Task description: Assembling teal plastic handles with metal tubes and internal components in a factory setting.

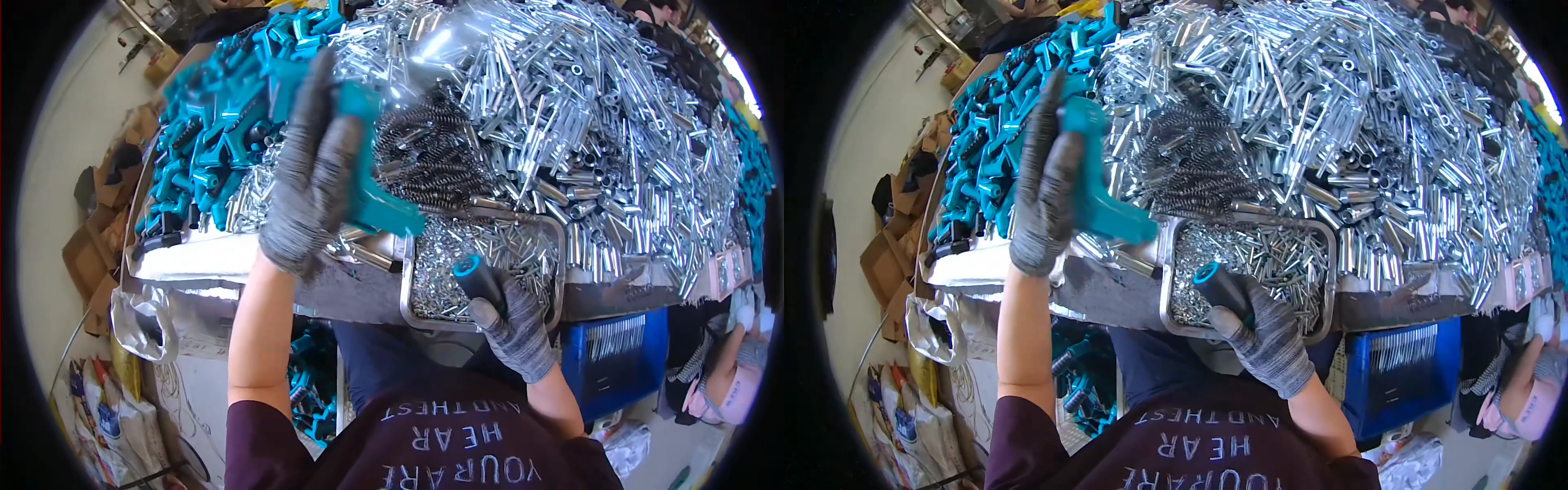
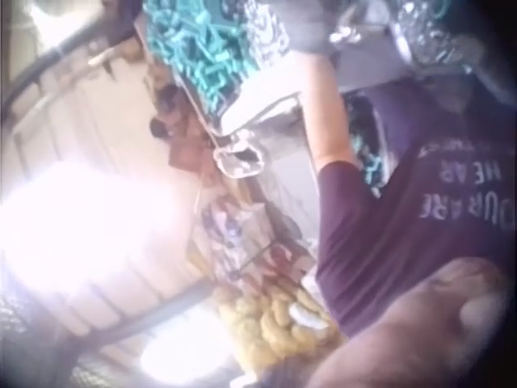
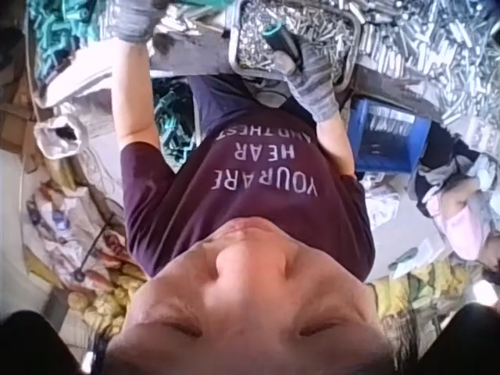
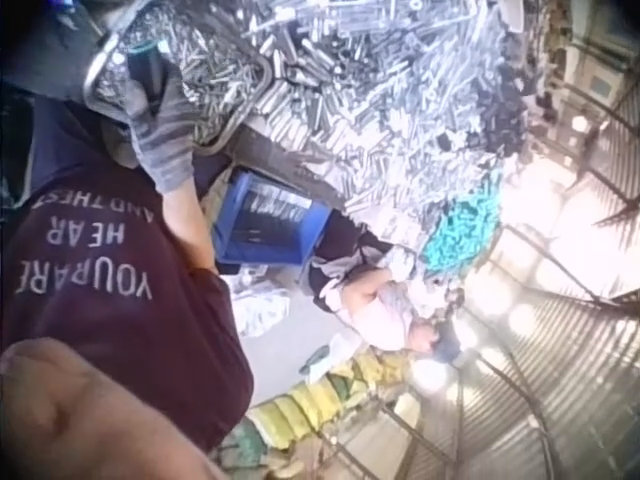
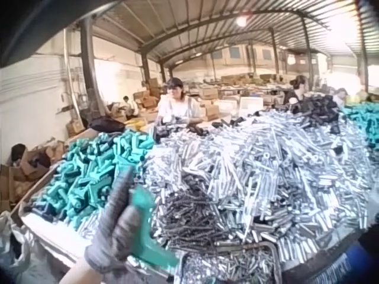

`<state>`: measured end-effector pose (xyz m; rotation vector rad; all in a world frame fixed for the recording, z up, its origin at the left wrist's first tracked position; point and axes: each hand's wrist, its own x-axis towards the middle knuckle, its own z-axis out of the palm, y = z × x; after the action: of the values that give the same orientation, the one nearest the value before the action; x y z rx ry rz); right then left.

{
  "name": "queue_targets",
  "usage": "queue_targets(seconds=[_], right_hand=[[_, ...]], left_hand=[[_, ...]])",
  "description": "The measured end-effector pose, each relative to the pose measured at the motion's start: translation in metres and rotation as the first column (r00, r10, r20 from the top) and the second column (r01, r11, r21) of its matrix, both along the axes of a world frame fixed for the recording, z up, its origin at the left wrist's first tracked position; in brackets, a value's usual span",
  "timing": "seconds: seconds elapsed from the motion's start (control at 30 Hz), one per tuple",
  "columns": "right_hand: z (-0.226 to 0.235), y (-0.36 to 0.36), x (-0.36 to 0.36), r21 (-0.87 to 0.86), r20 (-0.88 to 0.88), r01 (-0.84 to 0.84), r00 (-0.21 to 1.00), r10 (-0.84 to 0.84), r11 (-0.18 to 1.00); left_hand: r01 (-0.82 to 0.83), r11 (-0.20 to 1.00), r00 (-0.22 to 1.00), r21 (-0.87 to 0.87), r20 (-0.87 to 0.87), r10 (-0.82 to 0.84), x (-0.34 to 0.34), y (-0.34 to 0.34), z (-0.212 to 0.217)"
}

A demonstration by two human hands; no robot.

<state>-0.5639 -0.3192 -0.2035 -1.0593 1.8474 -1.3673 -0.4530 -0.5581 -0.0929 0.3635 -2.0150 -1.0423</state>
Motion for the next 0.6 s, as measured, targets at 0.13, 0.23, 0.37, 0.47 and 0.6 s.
queue_targets(seconds=[0.13, 0.23, 0.37, 0.47, 0.6], right_hand=[[0.012, 0.005, 0.001, 0.016, -0.208, -0.039, 0.977, 0.041, 0.999], [0.013, 0.010, 0.003, -0.052, -0.336, -0.043, 0.941, 0.023, 0.998], [0.014, 0.010, 0.009, -0.027, -0.332, 0.046, 0.942, -0.052, 0.999], [0.020, 0.008, 0.010, -0.011, -0.252, 0.027, 0.967, -0.029, 1.000], [0.011, 0.009, 0.011, -0.020, -0.158, 0.009, 0.987, -0.013, 1.000]], left_hand=[[0.116, 0.989, 0.993, -0.092, 0.047, -0.113, -0.013, 0.015, -0.006], [0.204, 0.978, 0.972, 0.049, 0.108, -0.209, -0.018, 0.022, -0.009], [0.084, 0.995, 0.968, -0.053, 0.243, -0.068, -0.031, 0.050, -0.016], [-0.072, 0.937, 0.896, -0.341, 0.391, 0.211, -0.035, 0.070, -0.023], [-0.043, 0.913, 0.859, -0.406, 0.451, 0.241, -0.037, 0.073, -0.021]])
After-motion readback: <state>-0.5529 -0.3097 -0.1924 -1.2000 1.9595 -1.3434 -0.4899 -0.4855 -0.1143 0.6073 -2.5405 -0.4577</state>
